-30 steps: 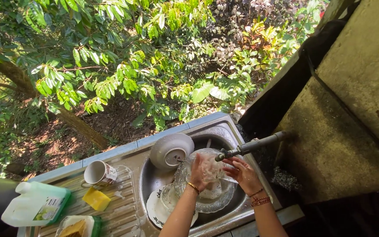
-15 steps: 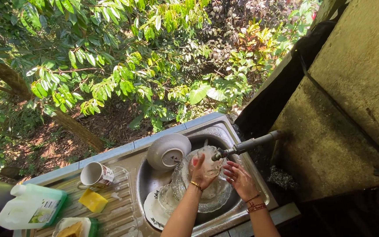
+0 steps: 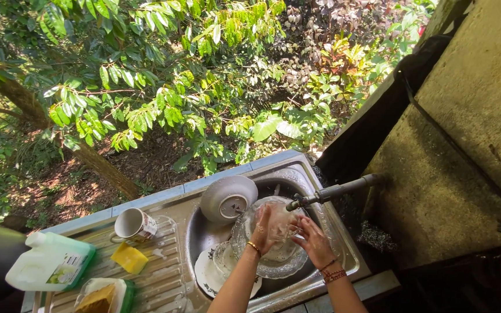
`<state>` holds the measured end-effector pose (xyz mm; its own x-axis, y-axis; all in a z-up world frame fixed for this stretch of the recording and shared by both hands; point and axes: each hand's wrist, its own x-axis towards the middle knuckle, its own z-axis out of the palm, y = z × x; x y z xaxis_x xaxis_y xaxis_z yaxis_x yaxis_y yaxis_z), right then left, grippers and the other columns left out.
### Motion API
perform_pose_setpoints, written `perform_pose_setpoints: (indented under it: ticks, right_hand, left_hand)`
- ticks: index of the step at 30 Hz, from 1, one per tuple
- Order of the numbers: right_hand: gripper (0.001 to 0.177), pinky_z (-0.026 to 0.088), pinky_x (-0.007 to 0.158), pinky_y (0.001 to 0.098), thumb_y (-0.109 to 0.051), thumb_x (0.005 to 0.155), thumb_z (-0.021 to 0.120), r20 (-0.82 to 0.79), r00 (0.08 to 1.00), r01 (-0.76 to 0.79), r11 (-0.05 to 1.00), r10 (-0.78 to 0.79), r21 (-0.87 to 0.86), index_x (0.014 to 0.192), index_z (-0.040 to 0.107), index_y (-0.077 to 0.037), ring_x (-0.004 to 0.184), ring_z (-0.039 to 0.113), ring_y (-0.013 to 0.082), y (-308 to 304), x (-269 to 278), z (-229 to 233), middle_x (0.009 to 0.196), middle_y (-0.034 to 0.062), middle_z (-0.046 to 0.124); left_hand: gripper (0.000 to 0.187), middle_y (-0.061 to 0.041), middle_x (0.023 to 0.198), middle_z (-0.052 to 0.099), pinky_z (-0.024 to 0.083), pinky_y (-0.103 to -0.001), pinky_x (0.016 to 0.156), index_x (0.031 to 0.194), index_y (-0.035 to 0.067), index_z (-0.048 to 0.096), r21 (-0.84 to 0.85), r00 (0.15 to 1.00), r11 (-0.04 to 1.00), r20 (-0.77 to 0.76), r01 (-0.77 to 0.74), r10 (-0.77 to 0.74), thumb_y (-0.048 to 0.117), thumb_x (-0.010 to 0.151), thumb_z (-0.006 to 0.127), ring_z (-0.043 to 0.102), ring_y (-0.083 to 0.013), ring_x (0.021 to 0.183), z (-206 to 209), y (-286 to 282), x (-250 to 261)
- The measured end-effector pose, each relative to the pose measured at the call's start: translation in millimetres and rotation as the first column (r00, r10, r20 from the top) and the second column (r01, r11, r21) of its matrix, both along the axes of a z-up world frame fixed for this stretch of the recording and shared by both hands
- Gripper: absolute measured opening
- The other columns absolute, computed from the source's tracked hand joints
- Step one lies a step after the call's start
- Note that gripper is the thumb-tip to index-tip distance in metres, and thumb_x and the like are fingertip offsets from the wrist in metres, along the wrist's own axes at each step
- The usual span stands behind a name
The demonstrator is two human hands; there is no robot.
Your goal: Washing and rinsing dishes in an outdoor sink and placing them in a drying rack.
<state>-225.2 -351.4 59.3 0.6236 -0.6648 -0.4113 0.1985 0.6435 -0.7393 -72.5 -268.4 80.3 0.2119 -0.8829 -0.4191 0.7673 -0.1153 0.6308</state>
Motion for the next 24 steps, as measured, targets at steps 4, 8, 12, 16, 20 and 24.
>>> perform_pose_setpoints:
  ticks: [4, 8, 12, 16, 20, 24]
  right_hand:
    - [0.068, 0.058, 0.093, 0.0424, -0.030, 0.088, 0.065, -0.108, 0.984, -0.153, 0.984, 0.143, -0.095, 0.148, 0.045, -0.007, 0.121, 0.063, 0.0293, 5.1, 25.0, 15.2, 0.136, 0.0175, 0.060]
    - [0.074, 0.062, 0.087, 0.0368, -0.022, 0.081, 0.076, -0.213, 0.924, -0.355, 0.918, 0.317, -0.176, 0.145, 0.046, -0.002, 0.115, 0.070, 0.0290, 3.5, 38.0, 29.1, 0.127, 0.0179, 0.070]
    - [0.091, 0.016, 0.121, 0.0669, -0.066, 0.077, 0.068, -0.626, 0.772, -0.613, 0.397, 0.114, -0.683, 0.154, 0.043, -0.022, 0.152, 0.024, 0.0370, 6.0, 56.4, -0.5, 0.173, 0.0040, 0.006]
    - [0.099, 0.044, 0.110, 0.0464, -0.078, 0.048, 0.089, -0.634, 0.715, -0.437, 0.520, -0.294, -0.734, 0.116, 0.070, -0.008, 0.124, 0.050, 0.0332, 12.8, 65.0, -0.9, 0.125, 0.0172, 0.054]
    - [0.105, 0.036, 0.106, 0.0369, -0.075, 0.054, 0.085, -0.596, 0.710, -0.463, 0.388, -0.376, -0.797, 0.138, 0.055, -0.020, 0.098, 0.062, 0.0224, 8.4, 66.8, -4.9, 0.109, 0.0017, 0.071]
    - [0.103, 0.044, 0.113, 0.0318, -0.045, 0.054, 0.096, -0.326, 0.875, -0.070, 0.575, -0.357, -0.815, 0.140, 0.055, -0.007, 0.131, 0.060, 0.0210, 2.4, 64.4, -16.4, 0.140, 0.0113, 0.064]
  left_hand:
    - [0.105, -0.017, 0.147, 0.054, 0.049, -0.056, 0.105, 0.152, 0.022, 0.032, -0.021, 0.939, 0.998, 0.340, -0.051, 0.055, 0.066, 0.066, 0.074, 0.058, -0.0358, 0.131, -0.6, 14.5, 11.9]
    - [0.106, -0.019, 0.148, 0.053, 0.042, -0.049, 0.117, 0.151, 0.015, 0.038, 0.006, 0.859, 0.998, 0.510, -0.067, 0.054, 0.068, 0.067, 0.075, 0.056, -0.0347, 0.133, 4.9, 21.6, 15.9]
    - [0.101, -0.016, 0.155, 0.040, 0.029, -0.069, 0.118, 0.148, 0.019, 0.034, -0.030, 0.929, 1.000, 0.370, -0.005, 0.016, 0.076, 0.070, 0.061, 0.032, -0.0392, 0.150, 15.9, 21.6, 13.7]
    - [0.066, -0.002, 0.167, 0.025, 0.026, -0.046, 0.124, 0.152, 0.010, 0.046, -0.164, 0.879, 0.986, 0.465, -0.031, 0.105, 0.052, 0.102, 0.043, 0.024, -0.0256, 0.155, -8.4, 29.2, 11.1]
    - [0.056, -0.006, 0.170, 0.025, 0.035, -0.039, 0.122, 0.161, 0.022, 0.027, -0.081, 0.899, 0.995, 0.438, 0.050, -0.009, 0.035, 0.107, 0.035, 0.028, -0.0222, 0.155, -17.7, 35.5, 25.0]
    - [0.063, -0.008, 0.169, 0.026, 0.036, -0.035, 0.122, 0.162, 0.020, 0.022, -0.169, 0.934, 0.985, 0.356, 0.029, 0.033, 0.028, 0.105, 0.047, 0.032, -0.0210, 0.153, 10.0, 68.9, 20.1]
